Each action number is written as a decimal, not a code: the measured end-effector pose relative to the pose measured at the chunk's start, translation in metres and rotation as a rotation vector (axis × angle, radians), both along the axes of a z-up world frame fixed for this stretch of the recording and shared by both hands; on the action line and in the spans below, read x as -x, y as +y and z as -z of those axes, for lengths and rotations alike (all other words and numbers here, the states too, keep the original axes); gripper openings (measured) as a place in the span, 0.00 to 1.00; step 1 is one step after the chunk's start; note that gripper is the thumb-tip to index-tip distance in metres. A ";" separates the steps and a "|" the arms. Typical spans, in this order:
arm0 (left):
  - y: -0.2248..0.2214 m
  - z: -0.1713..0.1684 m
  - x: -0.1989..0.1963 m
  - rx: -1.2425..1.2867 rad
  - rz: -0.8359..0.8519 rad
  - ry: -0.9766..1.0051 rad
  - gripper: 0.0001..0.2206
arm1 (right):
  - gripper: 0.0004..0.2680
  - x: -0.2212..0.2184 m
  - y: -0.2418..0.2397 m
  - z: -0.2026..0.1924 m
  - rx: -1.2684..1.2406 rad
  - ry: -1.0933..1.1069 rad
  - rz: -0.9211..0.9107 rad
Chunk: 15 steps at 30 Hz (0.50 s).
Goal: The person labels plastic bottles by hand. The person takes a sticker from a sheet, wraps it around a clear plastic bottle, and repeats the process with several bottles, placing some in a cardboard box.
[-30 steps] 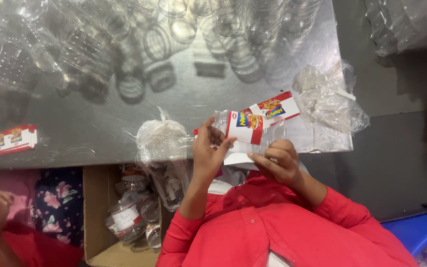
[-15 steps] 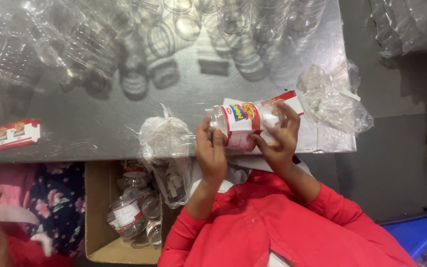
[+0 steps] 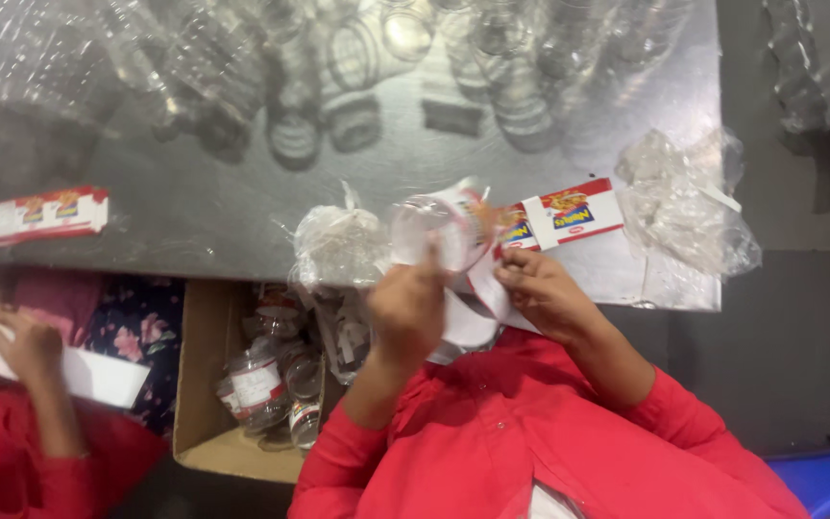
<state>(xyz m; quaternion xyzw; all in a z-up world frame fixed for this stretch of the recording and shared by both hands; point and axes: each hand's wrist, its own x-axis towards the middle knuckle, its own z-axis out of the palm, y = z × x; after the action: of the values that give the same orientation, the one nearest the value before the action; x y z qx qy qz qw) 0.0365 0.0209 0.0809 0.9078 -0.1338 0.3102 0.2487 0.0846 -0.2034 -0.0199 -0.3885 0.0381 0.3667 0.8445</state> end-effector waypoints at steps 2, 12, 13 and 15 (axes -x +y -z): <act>0.035 -0.002 0.013 -0.020 -0.148 0.064 0.22 | 0.08 -0.005 -0.007 -0.011 0.040 -0.020 0.018; 0.113 -0.067 0.072 0.117 -0.398 0.378 0.17 | 0.06 -0.011 -0.073 -0.040 0.026 -0.223 0.131; 0.096 -0.085 0.067 0.155 -0.234 0.365 0.17 | 0.06 -0.009 -0.071 -0.042 0.025 -0.220 0.121; 0.063 -0.123 0.046 0.185 0.296 0.366 0.09 | 0.06 -0.008 -0.065 -0.048 0.021 -0.214 0.110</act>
<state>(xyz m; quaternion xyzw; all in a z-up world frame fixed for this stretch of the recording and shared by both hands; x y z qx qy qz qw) -0.0091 0.0835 0.2038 0.8927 -0.1888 0.1117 0.3935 0.0923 -0.2688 0.0278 -0.4316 -0.0273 0.2759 0.8584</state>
